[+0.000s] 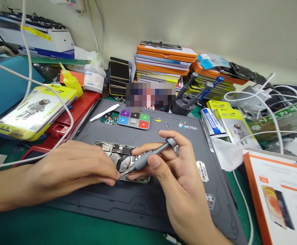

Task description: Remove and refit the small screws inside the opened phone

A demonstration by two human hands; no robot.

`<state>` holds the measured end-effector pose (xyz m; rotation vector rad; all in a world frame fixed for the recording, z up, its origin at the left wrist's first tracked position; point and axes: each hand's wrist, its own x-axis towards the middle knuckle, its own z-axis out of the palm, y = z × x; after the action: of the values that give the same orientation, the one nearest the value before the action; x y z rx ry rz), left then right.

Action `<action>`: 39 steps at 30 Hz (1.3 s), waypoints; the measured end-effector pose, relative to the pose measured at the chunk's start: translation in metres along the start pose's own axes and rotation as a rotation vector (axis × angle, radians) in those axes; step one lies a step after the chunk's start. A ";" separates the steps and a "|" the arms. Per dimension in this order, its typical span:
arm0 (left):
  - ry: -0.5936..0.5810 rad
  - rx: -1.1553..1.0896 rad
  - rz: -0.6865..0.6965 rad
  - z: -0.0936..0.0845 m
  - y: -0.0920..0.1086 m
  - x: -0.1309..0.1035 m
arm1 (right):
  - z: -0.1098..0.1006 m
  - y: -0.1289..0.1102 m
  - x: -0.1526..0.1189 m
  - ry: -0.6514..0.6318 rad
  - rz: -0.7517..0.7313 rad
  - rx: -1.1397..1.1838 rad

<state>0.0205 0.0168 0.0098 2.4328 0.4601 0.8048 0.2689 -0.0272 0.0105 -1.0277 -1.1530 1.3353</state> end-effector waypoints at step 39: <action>-0.019 -0.029 0.009 -0.001 0.000 0.000 | 0.001 -0.003 -0.003 -0.003 -0.060 -0.055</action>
<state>0.0202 0.0170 0.0106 2.4148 0.4276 0.7868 0.2682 -0.0307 0.0134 -1.0228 -1.2195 1.2647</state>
